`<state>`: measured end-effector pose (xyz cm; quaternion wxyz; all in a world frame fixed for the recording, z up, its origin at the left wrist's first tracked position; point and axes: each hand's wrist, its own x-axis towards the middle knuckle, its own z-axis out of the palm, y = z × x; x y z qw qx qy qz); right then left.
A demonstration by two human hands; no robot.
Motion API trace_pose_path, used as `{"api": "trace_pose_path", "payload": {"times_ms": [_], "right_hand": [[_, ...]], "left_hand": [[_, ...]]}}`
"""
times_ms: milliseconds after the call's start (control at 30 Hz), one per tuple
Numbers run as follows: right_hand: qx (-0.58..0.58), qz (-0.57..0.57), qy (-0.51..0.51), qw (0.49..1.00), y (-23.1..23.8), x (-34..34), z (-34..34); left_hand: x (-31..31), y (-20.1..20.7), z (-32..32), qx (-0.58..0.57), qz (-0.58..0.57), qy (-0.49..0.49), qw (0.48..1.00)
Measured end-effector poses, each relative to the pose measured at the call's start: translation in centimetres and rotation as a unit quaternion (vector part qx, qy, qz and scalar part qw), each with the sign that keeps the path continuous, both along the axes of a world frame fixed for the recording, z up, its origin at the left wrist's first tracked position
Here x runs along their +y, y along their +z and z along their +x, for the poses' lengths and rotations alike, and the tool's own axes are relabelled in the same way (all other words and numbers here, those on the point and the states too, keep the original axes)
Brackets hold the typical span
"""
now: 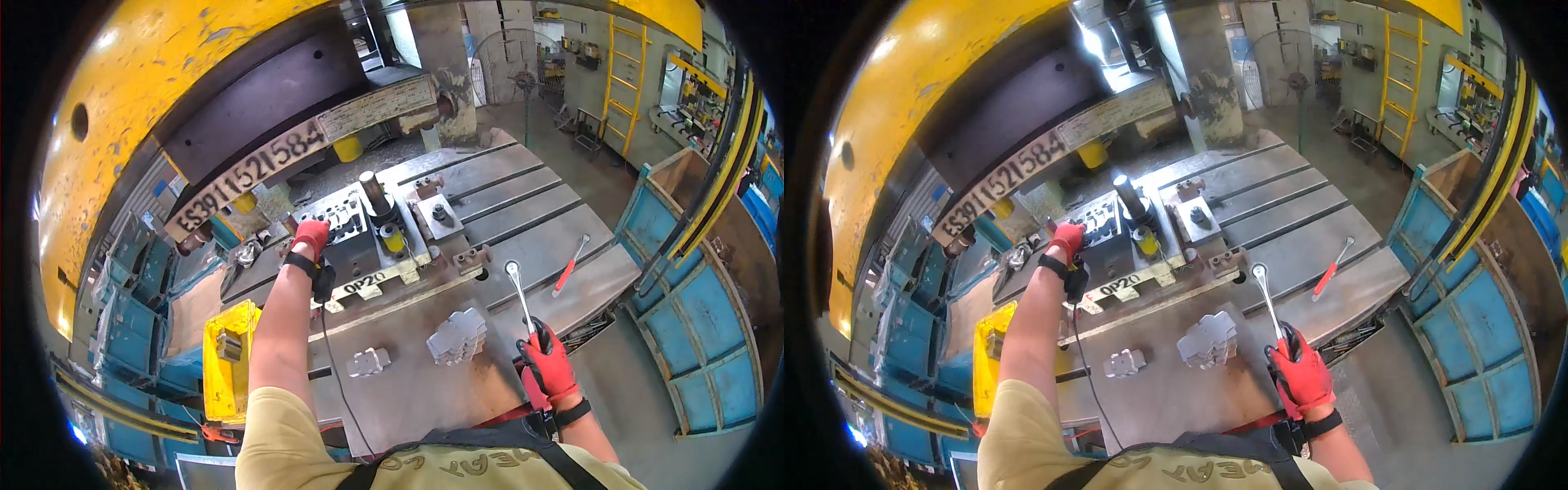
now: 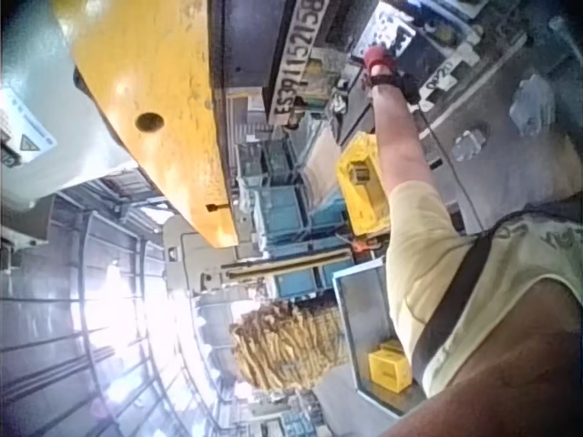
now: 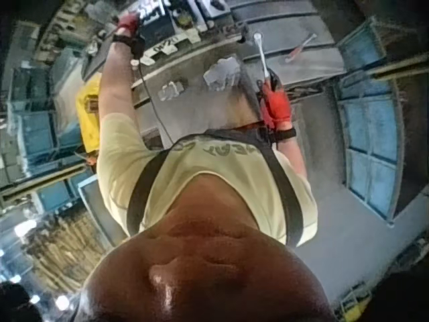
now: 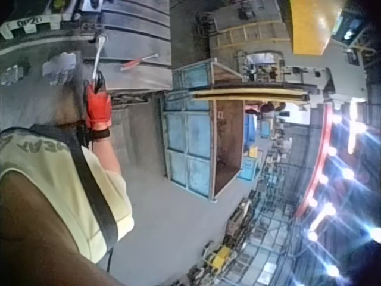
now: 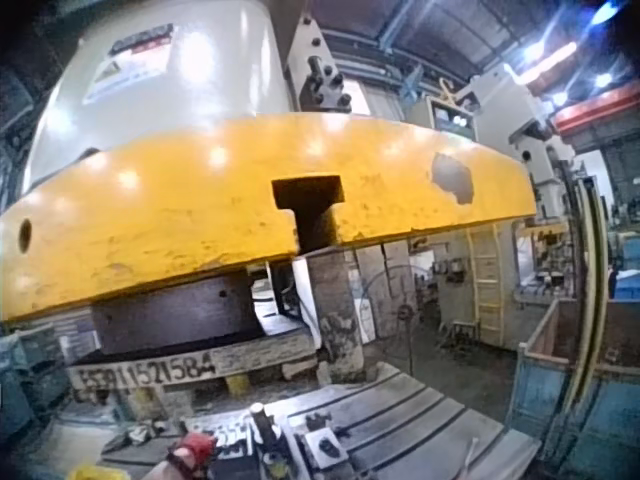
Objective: Placing metal parts into a machining fixture, securing them, and operating a large industrial press.
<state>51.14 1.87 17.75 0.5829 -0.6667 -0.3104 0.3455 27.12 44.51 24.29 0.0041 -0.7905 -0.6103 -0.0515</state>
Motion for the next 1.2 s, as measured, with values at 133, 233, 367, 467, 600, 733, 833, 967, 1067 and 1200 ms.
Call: {"api": "trace_pose_path", "payload": {"times_ms": [133, 233, 367, 467, 600, 733, 833, 967, 1067, 1200], "right_hand": [[0.065, 0.028, -0.022, 0.997, 0.3, 0.1, 0.6], [0.078, 0.044, -0.031, 0.996, 0.2, 0.5, 0.5], [0.025, 0.038, -0.011, 0.999, 0.0, 1.3, 0.4], [-0.008, 0.022, -0.01, 1.0, -0.1, 1.5, 0.2], [0.046, 0.001, -0.012, 0.999, 0.3, 1.3, -0.3], [0.048, -0.004, 0.009, 0.999, 0.6, 0.9, -0.8], [0.047, 0.008, 0.005, 0.999, 0.7, 0.5, -1.2], [0.056, 0.029, -0.004, 0.998, 1.0, 0.0, -2.1], [0.073, 0.036, 0.008, 0.997, 1.3, -0.3, -3.2], [0.111, 0.043, 0.02, 0.993, 1.5, -0.8, -4.7]], "left_hand": [[2.6, -0.4, 1.0, 0.174, -0.007, -0.041, 0.984], [3.0, -0.9, 0.6, 0.315, -0.004, -0.121, 0.941], [3.4, -0.6, 0.2, 0.108, 0.081, -0.003, 0.991], [3.3, 0.6, 0.0, -0.129, 0.113, 0.106, 0.98], [1.1, 2.1, -0.1, -0.402, 0.037, 0.048, 0.914], [-2.8, 3.3, -0.1, -0.629, 0.07, -0.103, 0.768], [-7.3, 4.5, -0.7, -0.571, 0.153, -0.14, 0.794], [-16.1, 4.9, -2.6, -0.572, 0.156, -0.159, 0.789], [-20.1, 5.0, -4.5, -0.492, 0.211, -0.268, 0.801], [-23.0, 0.8, -6.9, -0.681, 0.079, -0.139, 0.714]]}}
